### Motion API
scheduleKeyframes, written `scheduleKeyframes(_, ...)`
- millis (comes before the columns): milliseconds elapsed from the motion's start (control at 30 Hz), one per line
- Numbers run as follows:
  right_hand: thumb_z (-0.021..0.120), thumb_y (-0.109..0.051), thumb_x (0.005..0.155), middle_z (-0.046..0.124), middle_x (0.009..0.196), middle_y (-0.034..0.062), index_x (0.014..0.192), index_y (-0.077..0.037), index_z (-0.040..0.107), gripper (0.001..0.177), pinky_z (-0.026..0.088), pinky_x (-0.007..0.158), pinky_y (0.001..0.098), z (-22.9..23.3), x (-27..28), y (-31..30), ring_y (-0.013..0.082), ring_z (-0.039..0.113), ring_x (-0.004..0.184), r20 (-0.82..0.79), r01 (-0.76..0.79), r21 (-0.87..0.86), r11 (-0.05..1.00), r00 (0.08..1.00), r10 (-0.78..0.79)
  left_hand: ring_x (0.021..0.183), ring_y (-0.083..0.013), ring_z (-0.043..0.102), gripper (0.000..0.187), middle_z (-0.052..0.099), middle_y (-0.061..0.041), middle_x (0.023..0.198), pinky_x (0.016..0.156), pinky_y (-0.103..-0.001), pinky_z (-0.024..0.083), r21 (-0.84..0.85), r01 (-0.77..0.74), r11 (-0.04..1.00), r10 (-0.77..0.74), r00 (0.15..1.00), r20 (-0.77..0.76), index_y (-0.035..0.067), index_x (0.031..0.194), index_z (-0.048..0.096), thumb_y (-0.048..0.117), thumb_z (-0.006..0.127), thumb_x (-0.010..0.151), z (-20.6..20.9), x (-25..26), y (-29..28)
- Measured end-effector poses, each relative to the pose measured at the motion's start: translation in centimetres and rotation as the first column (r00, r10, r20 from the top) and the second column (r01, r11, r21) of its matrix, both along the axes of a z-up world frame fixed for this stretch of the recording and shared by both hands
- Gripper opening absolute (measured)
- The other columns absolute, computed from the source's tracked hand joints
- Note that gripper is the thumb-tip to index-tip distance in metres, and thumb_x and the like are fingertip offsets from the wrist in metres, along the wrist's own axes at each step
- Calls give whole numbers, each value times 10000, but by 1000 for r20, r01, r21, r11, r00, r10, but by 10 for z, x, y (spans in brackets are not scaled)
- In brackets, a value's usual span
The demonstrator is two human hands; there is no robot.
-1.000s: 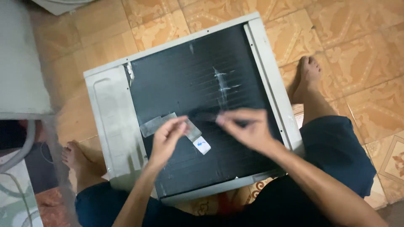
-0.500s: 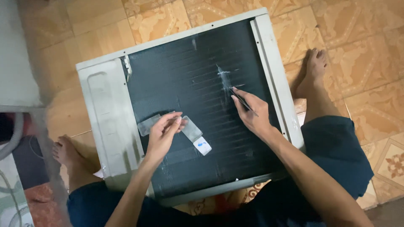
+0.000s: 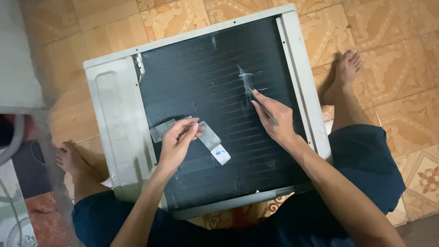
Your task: Straightening air conditioner fins with a metal rod and applying adhesive labels
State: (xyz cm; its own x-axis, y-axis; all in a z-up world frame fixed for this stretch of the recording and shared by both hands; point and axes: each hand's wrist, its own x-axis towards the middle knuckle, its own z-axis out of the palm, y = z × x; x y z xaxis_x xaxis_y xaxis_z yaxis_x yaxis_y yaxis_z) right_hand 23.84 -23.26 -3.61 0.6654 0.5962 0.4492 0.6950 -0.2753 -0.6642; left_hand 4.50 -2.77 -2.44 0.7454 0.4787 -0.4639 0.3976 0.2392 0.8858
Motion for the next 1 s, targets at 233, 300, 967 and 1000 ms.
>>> scheduleKeyframes(233,762,-1,965,787,1067,197,1190,19,775,226,614,838,394,-4,1,0,353,754,985,28,-12,-9,1000,1000,12,953,-195,711,340,760,-211,1084,893,-311,575,-6,-20,1000,20,1000,20,29,1278,680,218,662,996,-1,0,1)
scheduleKeyframes(300,772,11,951,786,1059,207,1184,21,776,233,617,845,404,-1,-1,1,353,758,975,36,-14,-29,999,999,15,967,-220,727,340,761,-225,1096,899,-336,580,6,-3,1000,2,1000,15,23,1282,681,209,661,998,-4,0,2)
scheduleKeyframes(967,601,-130,1047,793,979,137,1172,-71,750,203,611,719,380,67,9,18,302,773,857,34,-120,-570,812,985,169,1006,-250,707,353,747,-232,1105,932,-377,570,9,-10,1000,10,998,61,7,1285,673,216,660,1000,4,-4,5)
scheduleKeyframes(1000,622,-149,1044,793,955,128,1172,-77,757,199,610,707,410,67,7,16,318,768,838,-11,-124,-568,814,990,143,1012,-255,725,343,755,-228,1105,935,-373,576,8,-14,1000,13,998,54,13,1277,681,214,661,1000,6,-5,4)
